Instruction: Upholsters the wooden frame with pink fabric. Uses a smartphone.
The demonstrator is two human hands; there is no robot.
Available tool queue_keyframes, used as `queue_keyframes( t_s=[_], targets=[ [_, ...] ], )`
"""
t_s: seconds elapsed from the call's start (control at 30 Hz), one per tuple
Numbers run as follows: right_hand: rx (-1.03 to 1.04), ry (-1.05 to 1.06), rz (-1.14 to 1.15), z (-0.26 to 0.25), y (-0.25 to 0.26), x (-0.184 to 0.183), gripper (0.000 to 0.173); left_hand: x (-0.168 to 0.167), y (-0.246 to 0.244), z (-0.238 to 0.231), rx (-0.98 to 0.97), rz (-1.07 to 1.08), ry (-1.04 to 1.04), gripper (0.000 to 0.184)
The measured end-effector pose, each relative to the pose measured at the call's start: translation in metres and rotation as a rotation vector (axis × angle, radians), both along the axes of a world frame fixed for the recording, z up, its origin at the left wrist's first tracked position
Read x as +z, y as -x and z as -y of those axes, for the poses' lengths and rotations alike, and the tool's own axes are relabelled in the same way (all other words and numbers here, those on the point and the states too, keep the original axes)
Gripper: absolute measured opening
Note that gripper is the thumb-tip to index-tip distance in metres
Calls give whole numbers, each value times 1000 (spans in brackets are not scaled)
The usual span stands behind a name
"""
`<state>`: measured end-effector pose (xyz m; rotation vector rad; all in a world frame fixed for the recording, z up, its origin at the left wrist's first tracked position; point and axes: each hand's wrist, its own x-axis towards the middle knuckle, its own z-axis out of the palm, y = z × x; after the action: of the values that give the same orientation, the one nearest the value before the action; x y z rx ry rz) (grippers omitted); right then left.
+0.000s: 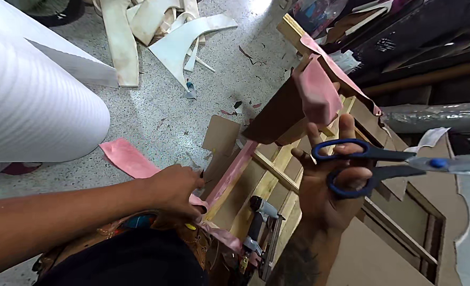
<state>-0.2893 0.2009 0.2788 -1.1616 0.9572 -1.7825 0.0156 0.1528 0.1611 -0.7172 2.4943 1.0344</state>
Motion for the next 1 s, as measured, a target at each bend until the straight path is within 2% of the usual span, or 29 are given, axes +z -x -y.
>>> queue_keyframes(
  t_s=[0.07,0.13,0.2,0.27,0.33,0.43,0.53,0.6,0.67,0.73,0.8,0.87,0.93,1.0],
  targets=[
    [-228,-255,-288,-13,19,-16,37,-11,5,-14,-54,14,2,82],
    [-427,-605,-713,-36,41,-51,25,-20,11,-23,-116,16,1,77],
    [-364,-952,-972,-65,61,-98,22,-34,13,-27,-161,-46,44,53],
    [-210,-1287,-1077,-92,74,-136,19,-46,16,-23,-187,-137,58,27],
    [-73,-1474,-1064,-112,80,-147,27,-55,22,-14,-212,-209,28,24],
    [-75,-1410,-1037,-125,66,-121,33,-63,31,6,-253,-262,1,23],
    [-191,-1211,-971,-129,-4,-96,27,-64,46,26,-339,-287,-11,19],
    [-205,-1123,-865,-125,-70,-112,27,-65,53,35,-410,-330,-18,17],
    [-229,-1139,-762,-124,-131,-145,37,-66,51,36,-470,-367,-34,19],
    [-345,-1128,-702,-123,-172,-174,36,-68,44,35,-501,-401,-61,19],
    [-518,-1063,-626,-127,-197,-191,22,-67,38,33,-530,-439,-139,17],
    [-664,-957,-592,-133,-210,-200,15,-64,41,37,-528,-405,-334,17],
    [-744,-867,-605,-138,-219,-207,11,-60,49,51,-434,-234,-558,23],
    [-783,-792,-638,-140,-221,-212,16,-68,57,63,-396,-62,-637,30]
  ],
)
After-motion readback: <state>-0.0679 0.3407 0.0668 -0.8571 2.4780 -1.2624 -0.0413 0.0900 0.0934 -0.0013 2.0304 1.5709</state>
